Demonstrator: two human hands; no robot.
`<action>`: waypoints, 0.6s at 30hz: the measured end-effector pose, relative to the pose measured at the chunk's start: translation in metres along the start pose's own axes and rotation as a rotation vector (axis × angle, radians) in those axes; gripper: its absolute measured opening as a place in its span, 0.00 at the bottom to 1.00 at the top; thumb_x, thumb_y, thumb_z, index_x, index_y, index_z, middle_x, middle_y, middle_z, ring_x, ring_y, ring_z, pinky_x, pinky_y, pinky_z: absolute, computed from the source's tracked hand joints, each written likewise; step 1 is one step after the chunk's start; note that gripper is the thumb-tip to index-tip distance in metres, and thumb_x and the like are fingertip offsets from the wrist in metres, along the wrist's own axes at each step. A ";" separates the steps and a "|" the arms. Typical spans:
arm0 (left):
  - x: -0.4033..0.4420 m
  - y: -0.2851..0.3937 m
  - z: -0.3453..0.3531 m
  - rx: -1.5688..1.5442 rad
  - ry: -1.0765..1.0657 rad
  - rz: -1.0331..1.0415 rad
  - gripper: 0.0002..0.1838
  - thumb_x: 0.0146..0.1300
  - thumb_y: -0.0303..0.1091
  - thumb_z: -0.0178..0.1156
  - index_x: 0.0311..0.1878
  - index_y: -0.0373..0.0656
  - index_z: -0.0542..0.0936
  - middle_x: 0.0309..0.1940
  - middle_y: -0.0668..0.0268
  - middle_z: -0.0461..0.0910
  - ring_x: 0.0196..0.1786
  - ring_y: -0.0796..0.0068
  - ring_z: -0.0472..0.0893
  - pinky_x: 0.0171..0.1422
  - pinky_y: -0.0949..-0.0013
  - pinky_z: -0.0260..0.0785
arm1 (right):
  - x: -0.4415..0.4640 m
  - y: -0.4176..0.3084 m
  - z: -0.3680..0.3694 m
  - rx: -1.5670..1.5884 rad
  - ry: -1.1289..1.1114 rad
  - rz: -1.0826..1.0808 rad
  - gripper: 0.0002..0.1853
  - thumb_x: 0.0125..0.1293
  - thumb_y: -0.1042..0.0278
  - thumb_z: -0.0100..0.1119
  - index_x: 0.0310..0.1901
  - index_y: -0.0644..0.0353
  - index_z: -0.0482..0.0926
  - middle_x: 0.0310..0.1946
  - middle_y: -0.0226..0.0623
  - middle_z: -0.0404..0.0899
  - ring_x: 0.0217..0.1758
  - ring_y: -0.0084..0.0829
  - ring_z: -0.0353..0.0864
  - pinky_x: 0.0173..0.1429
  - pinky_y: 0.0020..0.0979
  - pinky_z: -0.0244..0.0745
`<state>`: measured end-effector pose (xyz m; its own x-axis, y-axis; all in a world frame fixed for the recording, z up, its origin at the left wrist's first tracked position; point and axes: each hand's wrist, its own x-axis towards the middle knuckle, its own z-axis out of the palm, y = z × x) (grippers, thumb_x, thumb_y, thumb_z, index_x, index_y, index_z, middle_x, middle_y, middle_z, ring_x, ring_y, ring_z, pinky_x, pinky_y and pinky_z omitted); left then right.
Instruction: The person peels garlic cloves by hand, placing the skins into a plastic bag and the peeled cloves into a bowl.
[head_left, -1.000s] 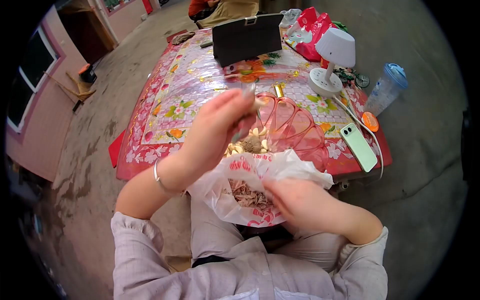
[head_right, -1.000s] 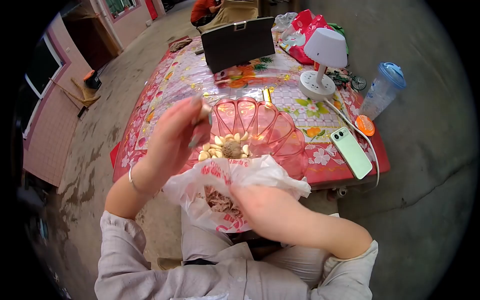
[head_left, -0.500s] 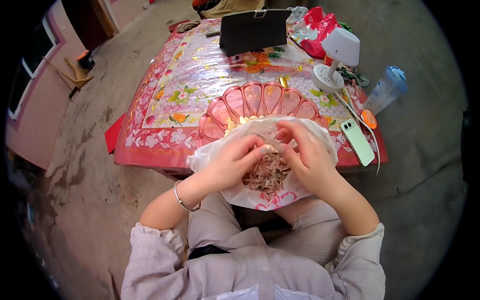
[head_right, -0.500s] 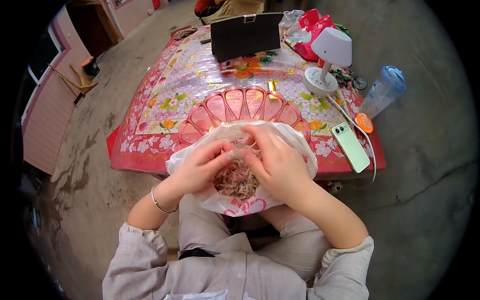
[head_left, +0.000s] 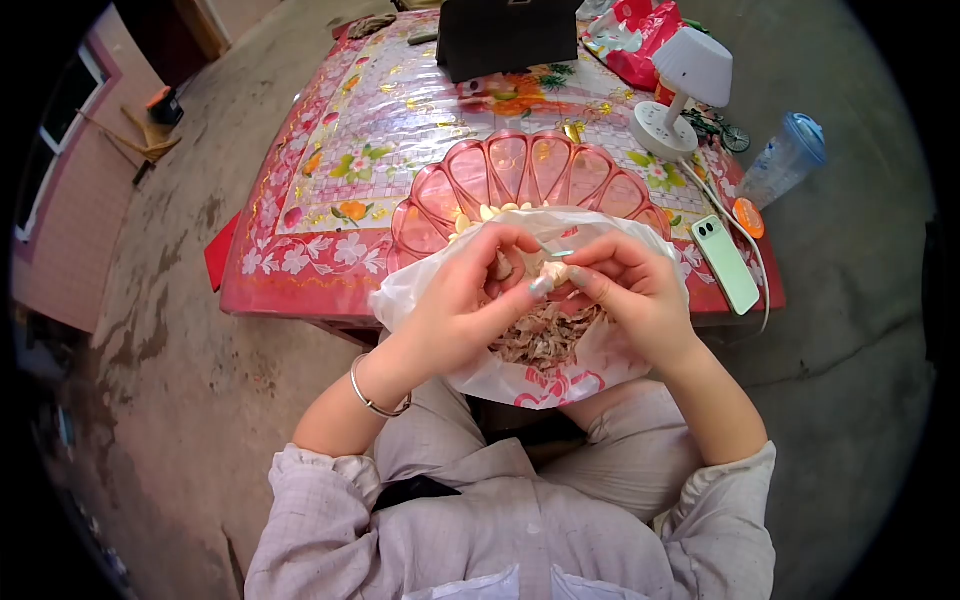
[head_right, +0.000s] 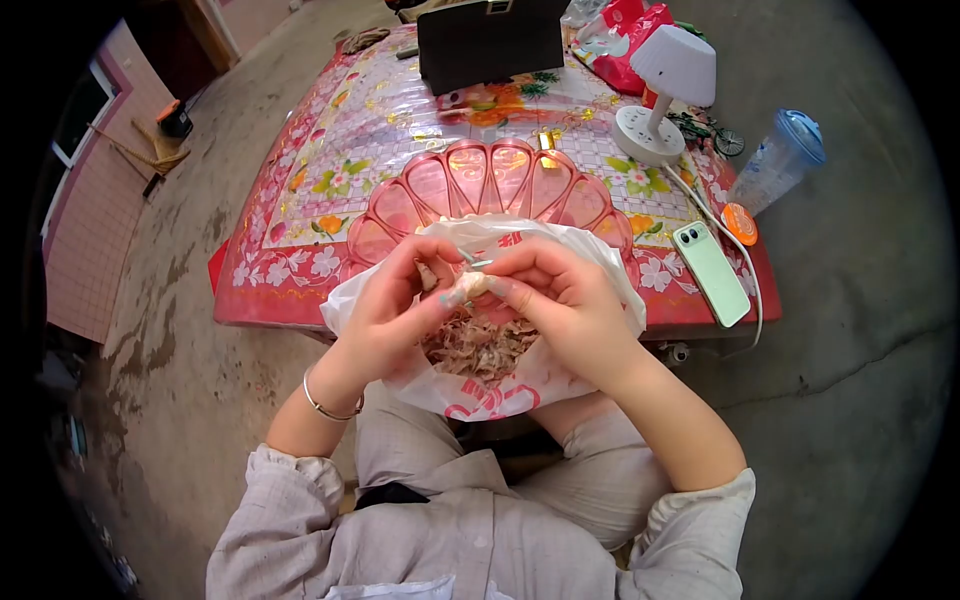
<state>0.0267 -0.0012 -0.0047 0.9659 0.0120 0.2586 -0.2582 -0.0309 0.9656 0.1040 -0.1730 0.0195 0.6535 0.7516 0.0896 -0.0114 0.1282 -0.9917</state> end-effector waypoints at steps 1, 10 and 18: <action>0.000 0.002 0.001 -0.001 0.004 -0.003 0.09 0.56 0.30 0.53 0.39 0.38 0.71 0.27 0.73 0.65 0.29 0.86 0.62 0.32 0.82 0.55 | 0.000 0.000 -0.001 0.087 -0.024 0.044 0.07 0.60 0.77 0.49 0.40 0.67 0.69 0.35 0.37 0.75 0.39 0.23 0.76 0.42 0.24 0.74; 0.000 -0.002 -0.001 0.320 -0.015 0.203 0.10 0.50 0.23 0.58 0.37 0.39 0.73 0.26 0.65 0.70 0.27 0.76 0.70 0.29 0.74 0.62 | -0.004 0.007 -0.002 0.096 -0.082 0.028 0.04 0.62 0.75 0.44 0.38 0.63 0.67 0.32 0.33 0.75 0.37 0.22 0.76 0.39 0.23 0.72; 0.004 0.005 0.004 0.458 -0.087 0.193 0.08 0.52 0.30 0.59 0.33 0.39 0.71 0.24 0.63 0.68 0.27 0.70 0.69 0.31 0.72 0.62 | -0.003 0.009 -0.016 -0.397 -0.228 -0.127 0.05 0.59 0.71 0.47 0.33 0.64 0.69 0.22 0.34 0.71 0.25 0.22 0.71 0.29 0.23 0.65</action>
<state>0.0288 -0.0049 0.0012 0.9046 -0.1201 0.4090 -0.4157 -0.4603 0.7844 0.1141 -0.1839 0.0092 0.4478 0.8745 0.1865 0.3772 0.0044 -0.9261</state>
